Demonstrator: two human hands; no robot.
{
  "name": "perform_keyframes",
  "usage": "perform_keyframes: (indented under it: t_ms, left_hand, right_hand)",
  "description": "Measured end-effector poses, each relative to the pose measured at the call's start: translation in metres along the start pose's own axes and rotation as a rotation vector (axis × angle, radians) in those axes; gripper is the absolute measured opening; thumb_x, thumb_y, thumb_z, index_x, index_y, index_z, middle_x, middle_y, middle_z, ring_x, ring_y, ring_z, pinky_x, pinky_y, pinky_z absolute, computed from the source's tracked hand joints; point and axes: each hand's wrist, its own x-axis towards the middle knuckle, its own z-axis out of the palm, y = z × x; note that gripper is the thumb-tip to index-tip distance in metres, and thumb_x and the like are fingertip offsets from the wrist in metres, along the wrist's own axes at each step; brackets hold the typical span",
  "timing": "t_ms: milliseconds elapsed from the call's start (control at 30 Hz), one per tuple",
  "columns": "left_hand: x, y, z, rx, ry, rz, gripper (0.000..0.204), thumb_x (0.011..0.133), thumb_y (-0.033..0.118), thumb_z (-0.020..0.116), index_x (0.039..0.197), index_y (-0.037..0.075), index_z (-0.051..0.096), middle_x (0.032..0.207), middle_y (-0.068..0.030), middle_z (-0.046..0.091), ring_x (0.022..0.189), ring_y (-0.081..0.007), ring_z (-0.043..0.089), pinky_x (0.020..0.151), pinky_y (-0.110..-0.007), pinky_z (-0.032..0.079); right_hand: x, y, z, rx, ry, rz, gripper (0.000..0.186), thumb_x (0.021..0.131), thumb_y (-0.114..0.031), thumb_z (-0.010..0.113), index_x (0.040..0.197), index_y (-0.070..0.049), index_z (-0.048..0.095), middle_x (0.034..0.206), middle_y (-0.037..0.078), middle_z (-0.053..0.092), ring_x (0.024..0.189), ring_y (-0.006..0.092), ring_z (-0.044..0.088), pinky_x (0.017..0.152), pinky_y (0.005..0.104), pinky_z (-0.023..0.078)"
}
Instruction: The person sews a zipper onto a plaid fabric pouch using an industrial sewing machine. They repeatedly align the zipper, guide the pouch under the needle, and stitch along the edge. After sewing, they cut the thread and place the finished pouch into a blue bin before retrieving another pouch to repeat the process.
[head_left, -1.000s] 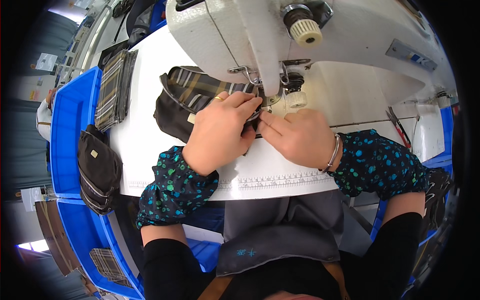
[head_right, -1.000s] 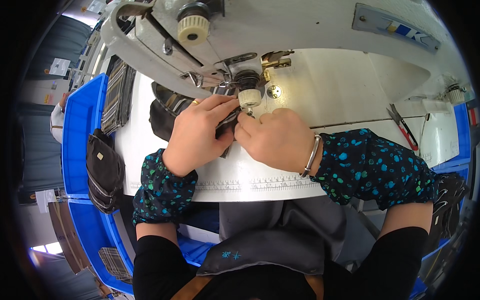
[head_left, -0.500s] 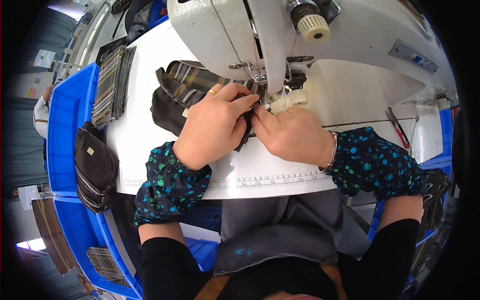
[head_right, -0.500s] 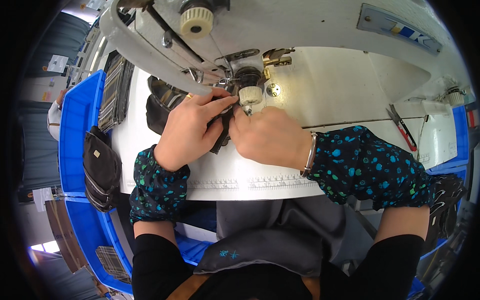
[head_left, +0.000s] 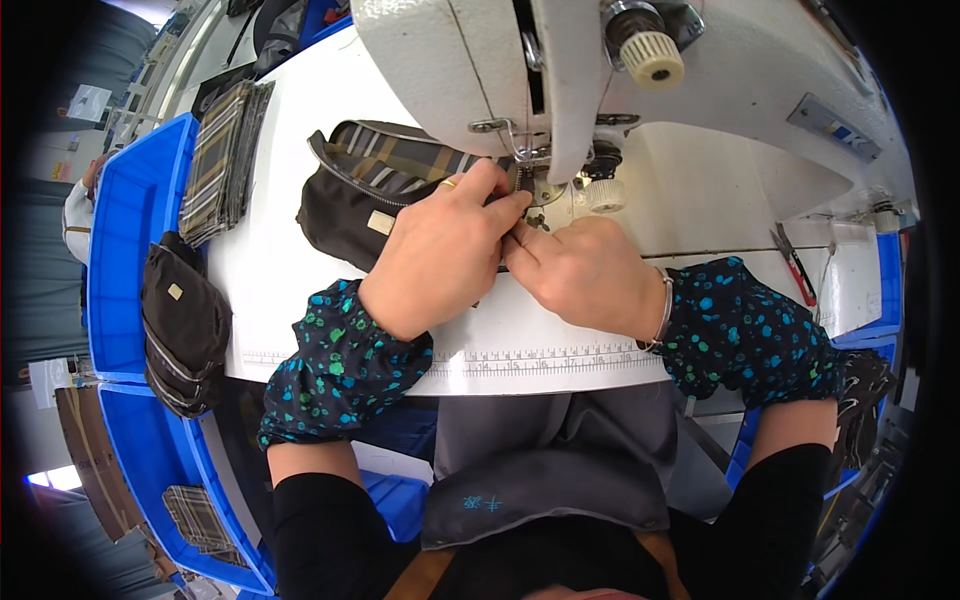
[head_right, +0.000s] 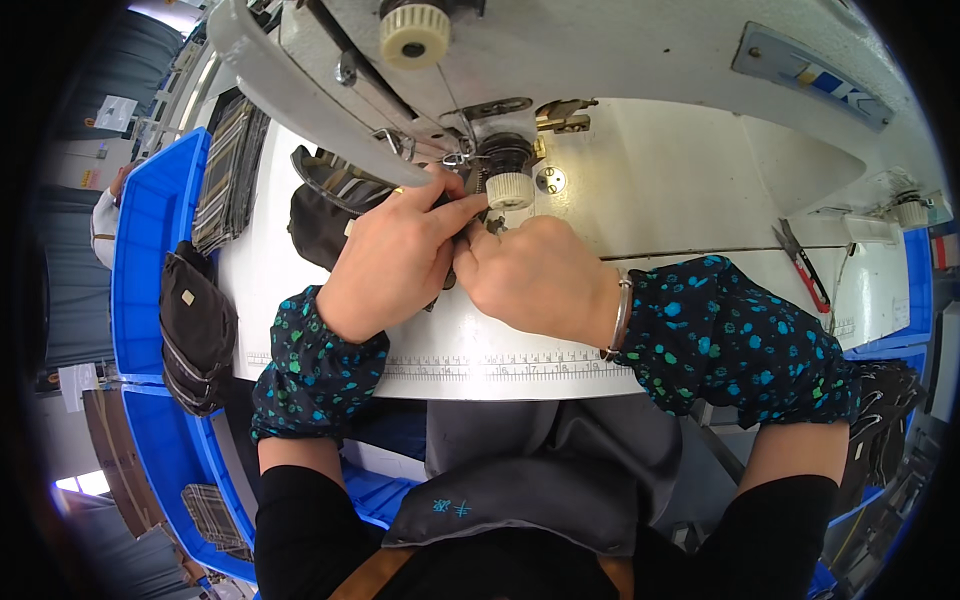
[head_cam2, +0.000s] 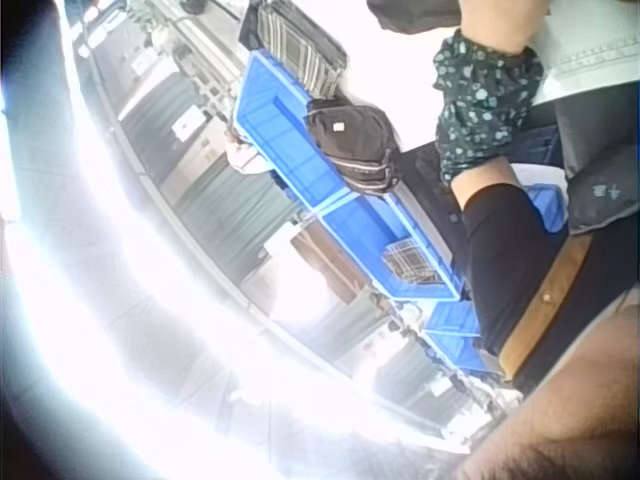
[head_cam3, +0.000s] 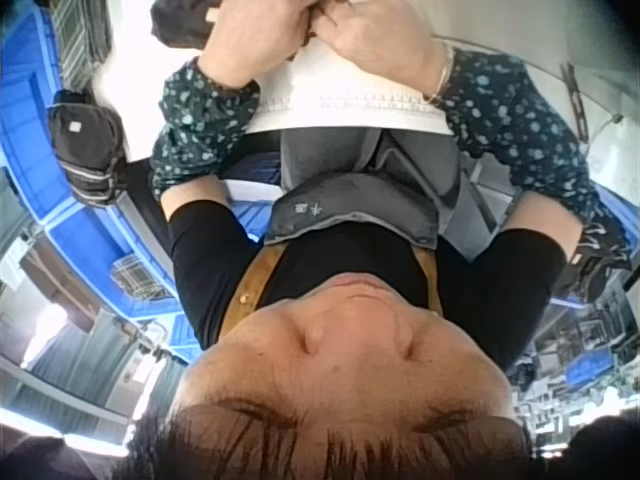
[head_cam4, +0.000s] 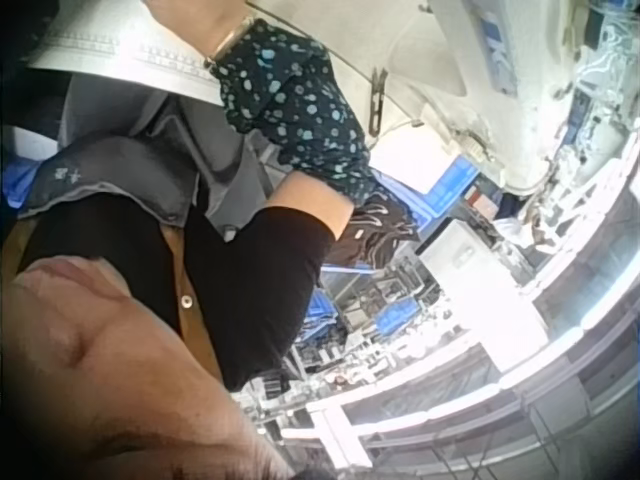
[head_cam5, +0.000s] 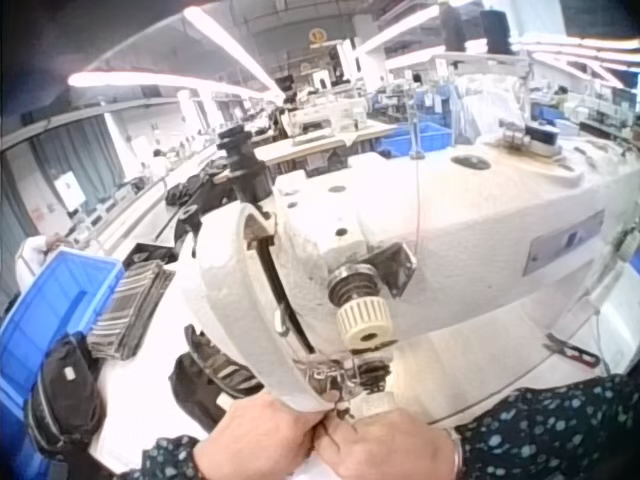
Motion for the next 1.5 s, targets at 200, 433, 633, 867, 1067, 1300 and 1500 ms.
perform_keyframes:
  t_ms: [200, 433, 633, 867, 1067, 1300, 1500]
  left_hand:
    - [0.0, 0.007, 0.002, -0.022, -0.014, -0.031, 0.04, 0.082, 0.001, 0.065, 0.122, 0.002, 0.072, 0.115, -0.0126, 0.063, 0.099, -0.0334, 0.068, 0.08, -0.043, 0.057]
    - [0.004, 0.005, 0.011, -0.02, 0.062, -0.03, 0.042, 0.083, 0.002, 0.065, 0.125, 0.001, 0.07, 0.113, -0.0154, 0.06, 0.098, -0.0349, 0.067, 0.078, -0.044, 0.057]
    - [-0.01, 0.016, 0.004, 0.005, 0.06, -0.084, 0.042, 0.081, 0.005, 0.07, 0.123, 0.005, 0.072, 0.106, -0.0088, 0.061, 0.091, -0.0305, 0.069, 0.069, -0.04, 0.058]
    - [-0.01, 0.018, 0.011, 0.304, 0.147, 0.008, 0.028, 0.083, 0.012, 0.069, 0.11, 0.008, 0.075, 0.094, -0.0037, 0.053, 0.081, -0.0193, 0.064, 0.058, -0.032, 0.055]
    - [-0.013, 0.02, 0.011, 0.227, 0.116, 0.021, 0.051, 0.07, 0.001, 0.072, 0.121, 0.009, 0.075, 0.11, -0.0054, 0.062, 0.1, -0.0259, 0.064, 0.071, -0.036, 0.058]
    - [-0.017, 0.02, 0.013, 0.075, 0.117, -0.02, 0.051, 0.074, -0.001, 0.074, 0.124, 0.008, 0.074, 0.124, -0.01, 0.064, 0.11, -0.0324, 0.063, 0.089, -0.04, 0.057]
    - [-0.016, 0.026, 0.013, 0.163, 0.098, -0.095, 0.038, 0.086, 0.01, 0.074, 0.123, 0.015, 0.075, 0.121, -0.0037, 0.065, 0.106, -0.0246, 0.067, 0.066, -0.037, 0.058]
  right_hand:
    - [-0.005, 0.003, -0.005, -0.031, 0.004, -0.024, 0.022, 0.082, -0.012, 0.065, 0.099, -0.001, 0.072, 0.097, 0.012, 0.074, 0.061, 0.0173, 0.066, 0.053, 0.0333, 0.051]
    - [-0.004, 0.011, -0.003, -0.09, -0.002, 0.016, 0.022, 0.083, -0.016, 0.067, 0.1, -0.003, 0.073, 0.099, 0.007, 0.074, 0.06, 0.0156, 0.066, 0.049, 0.0327, 0.051]
    - [-0.009, 0.001, -0.003, -0.085, 0.014, 0.011, 0.026, 0.081, -0.016, 0.067, 0.101, -0.001, 0.073, 0.1, 0.013, 0.074, 0.059, 0.0169, 0.065, 0.05, 0.0331, 0.05]
    - [-0.013, -0.012, -0.003, -0.223, 0.033, -0.15, 0.028, 0.076, -0.015, 0.067, 0.097, 0.001, 0.075, 0.101, 0.022, 0.075, 0.057, 0.016, 0.06, 0.05, 0.029, 0.044]
    - [-0.014, -0.012, -0.007, -0.18, -0.005, -0.151, 0.024, 0.074, -0.016, 0.066, 0.089, 0.003, 0.073, 0.092, 0.023, 0.072, 0.055, 0.017, 0.06, 0.049, 0.0295, 0.045]
    - [-0.014, -0.012, -0.002, -0.162, 0.09, -0.154, 0.025, 0.07, -0.018, 0.066, 0.079, 0.006, 0.07, 0.089, 0.031, 0.07, 0.05, 0.0185, 0.06, 0.045, 0.0305, 0.046]
    - [-0.015, -0.012, -0.006, -0.192, 0.071, -0.151, 0.028, 0.072, -0.017, 0.066, 0.083, 0.008, 0.071, 0.092, 0.033, 0.071, 0.051, 0.0184, 0.061, 0.046, 0.0306, 0.047]
